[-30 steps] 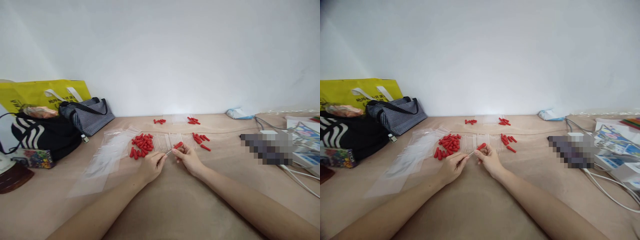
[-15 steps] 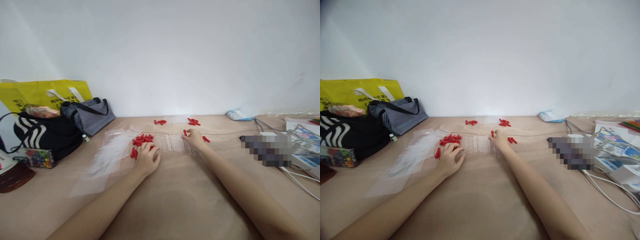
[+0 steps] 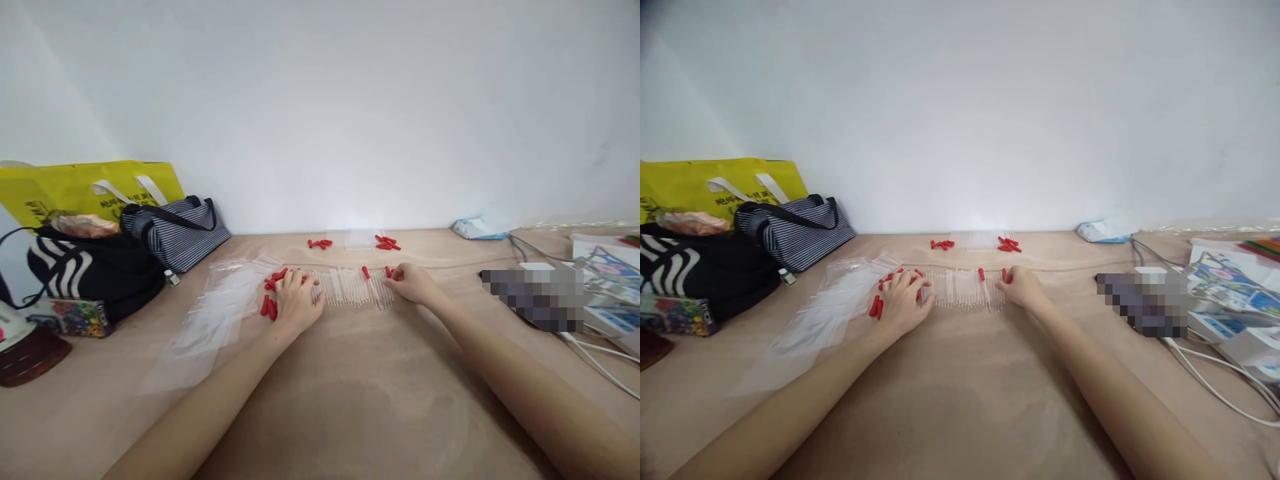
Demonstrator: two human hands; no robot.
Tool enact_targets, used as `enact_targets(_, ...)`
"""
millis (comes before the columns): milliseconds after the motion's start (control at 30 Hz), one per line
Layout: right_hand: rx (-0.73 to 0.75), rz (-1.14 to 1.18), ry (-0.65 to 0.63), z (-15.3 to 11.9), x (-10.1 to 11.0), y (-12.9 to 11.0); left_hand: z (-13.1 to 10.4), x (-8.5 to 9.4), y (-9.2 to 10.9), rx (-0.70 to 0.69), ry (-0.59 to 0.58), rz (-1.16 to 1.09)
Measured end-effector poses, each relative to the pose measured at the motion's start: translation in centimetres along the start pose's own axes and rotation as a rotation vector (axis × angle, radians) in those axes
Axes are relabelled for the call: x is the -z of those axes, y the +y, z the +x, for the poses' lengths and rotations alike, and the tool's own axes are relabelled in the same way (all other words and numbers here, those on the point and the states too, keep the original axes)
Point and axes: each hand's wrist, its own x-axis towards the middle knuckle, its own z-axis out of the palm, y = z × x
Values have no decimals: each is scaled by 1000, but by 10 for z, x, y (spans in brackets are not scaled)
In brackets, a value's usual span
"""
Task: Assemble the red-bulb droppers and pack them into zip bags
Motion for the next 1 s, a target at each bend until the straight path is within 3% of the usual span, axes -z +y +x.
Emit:
enact_targets(133, -51, 1, -68, -14, 17, 25, 29, -10, 18, 200, -179, 29)
enact_targets(233, -95, 24, -94, -17, 19, 33, 46, -20, 27, 268, -248, 34)
enact_targets(400, -81, 70, -162, -15, 14, 32, 59, -30, 31, 337, -338, 20)
enact_targets(633, -75, 91, -148, -16, 10, 27, 69, -33, 32, 382, -422, -29)
enact_targets(700, -37, 153, -127, -17, 9, 24, 68, -28, 31, 352, -417, -63)
enact_targets(800, 64, 474, -135, -22, 8, 12, 57, -11, 28, 231, -377, -150)
enact_targets(900, 101, 854, -186, -32, 2, -6, 33, 8, 21, 73, -302, -248)
enact_targets(1000, 117, 1075, -242, -44, -11, -24, 2, 16, 13, -160, -173, -403)
